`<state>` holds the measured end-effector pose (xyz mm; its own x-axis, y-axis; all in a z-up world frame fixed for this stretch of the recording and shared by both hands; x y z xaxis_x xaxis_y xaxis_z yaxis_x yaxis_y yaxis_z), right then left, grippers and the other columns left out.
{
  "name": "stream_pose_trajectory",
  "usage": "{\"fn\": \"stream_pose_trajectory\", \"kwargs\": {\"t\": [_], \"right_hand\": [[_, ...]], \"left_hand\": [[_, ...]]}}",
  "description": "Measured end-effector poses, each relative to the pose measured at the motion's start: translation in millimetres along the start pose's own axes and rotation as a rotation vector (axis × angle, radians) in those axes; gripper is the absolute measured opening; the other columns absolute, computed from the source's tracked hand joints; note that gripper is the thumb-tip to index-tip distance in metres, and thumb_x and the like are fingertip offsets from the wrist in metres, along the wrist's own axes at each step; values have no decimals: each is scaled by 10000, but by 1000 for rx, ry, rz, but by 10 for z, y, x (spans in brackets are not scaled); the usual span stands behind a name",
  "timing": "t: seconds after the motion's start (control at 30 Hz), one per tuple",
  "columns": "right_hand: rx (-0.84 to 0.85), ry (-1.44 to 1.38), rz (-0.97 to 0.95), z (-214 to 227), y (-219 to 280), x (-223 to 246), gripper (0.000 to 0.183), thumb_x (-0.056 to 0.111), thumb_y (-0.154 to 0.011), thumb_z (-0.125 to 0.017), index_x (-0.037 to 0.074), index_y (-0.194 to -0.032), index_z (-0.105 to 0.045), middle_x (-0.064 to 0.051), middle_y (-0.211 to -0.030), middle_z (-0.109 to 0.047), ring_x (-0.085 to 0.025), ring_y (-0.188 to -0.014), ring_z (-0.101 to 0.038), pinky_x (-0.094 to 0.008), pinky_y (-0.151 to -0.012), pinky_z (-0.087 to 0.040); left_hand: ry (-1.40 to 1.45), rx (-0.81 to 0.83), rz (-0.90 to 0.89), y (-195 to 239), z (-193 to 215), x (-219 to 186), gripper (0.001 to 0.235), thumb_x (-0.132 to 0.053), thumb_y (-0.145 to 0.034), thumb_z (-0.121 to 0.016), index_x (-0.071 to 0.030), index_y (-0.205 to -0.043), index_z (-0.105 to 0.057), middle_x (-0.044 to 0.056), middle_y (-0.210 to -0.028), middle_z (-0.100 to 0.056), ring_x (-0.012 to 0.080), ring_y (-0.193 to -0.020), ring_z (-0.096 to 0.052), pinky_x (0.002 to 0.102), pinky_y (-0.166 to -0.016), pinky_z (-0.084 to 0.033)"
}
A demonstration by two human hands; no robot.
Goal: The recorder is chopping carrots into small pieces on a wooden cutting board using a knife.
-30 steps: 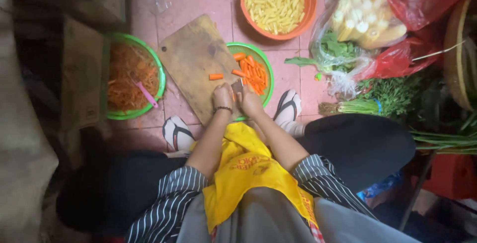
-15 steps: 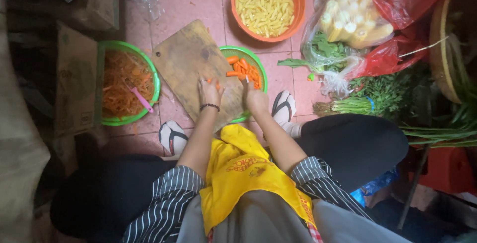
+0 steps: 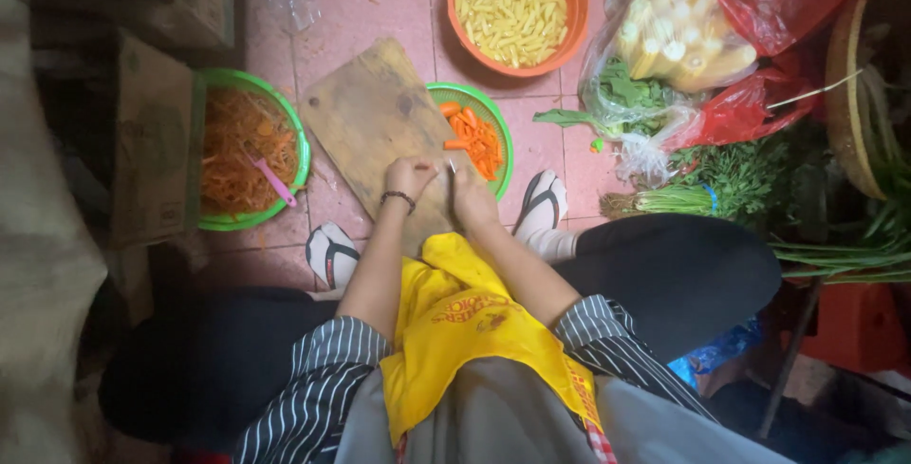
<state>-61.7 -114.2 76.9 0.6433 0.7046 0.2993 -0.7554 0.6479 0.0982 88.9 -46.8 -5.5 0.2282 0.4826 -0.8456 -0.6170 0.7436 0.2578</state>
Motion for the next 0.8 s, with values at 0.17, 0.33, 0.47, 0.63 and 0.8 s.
{"fn": "stream_pose_trajectory", "kwargs": {"t": [0.17, 0.33, 0.47, 0.63, 0.8], "right_hand": [[228, -33, -186, 260, 108, 73, 393, 144, -1048, -364, 52, -1410, -486, -289, -1134, -707, -411, -1014, -715, -515, -868, -554], [-85, -3, -54, 176, 158, -144, 369, 202, -1027, -414, 17, -1335, -497, -301, -1161, -698, -432, -996, -708, -506, -816, -561], [131, -76, -258, 227, 114, -252, 424, 255, -994, -459, 64, -1370, -505, -267, -1046, -716, -449, -871, -720, -573, -733, -549], [172, -170, -231, 294, 71, -149, 352, 365, -954, -574, 115, -1202, -592, -248, -965, -731, -456, -898, -707, -572, -784, -546], [63, -171, -98, 185, 73, -150, 310, 327, -928, -591, 91, -1125, -549, -275, -985, -710, -479, -880, -690, -580, -719, -539]], "left_hand": [[221, 127, 84, 102, -269, 19, 197, -188, -828, -836, -64, -977, -807, 92, -928, -802, 163, -817, -753, 308, -789, -597], [514, 196, 103, 63, -785, 267, 169, -112, -846, -792, -46, -1001, -784, 58, -962, -806, 114, -850, -751, 274, -814, -611], [334, 142, -5, 89, -781, 170, 197, -103, -811, -818, -55, -999, -785, 65, -961, -801, 99, -845, -729, 273, -810, -587], [165, 30, 105, 232, -407, -240, 207, -126, -754, -878, -46, -898, -753, 81, -854, -772, 112, -750, -705, 284, -729, -584], [441, 30, 123, 55, -769, 386, 157, -84, -768, -864, -53, -870, -748, 53, -837, -767, 112, -741, -699, 278, -701, -583]]}}
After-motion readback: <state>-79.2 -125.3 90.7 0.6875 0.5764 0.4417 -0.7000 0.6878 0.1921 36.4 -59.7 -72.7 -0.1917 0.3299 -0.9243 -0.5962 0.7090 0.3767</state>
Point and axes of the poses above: each hand's wrist, its own y-axis away from the middle knuckle, its own z-axis out of the back of the hand, x = y × z, the point moved 8 cm from there along -y, towards the middle knuckle
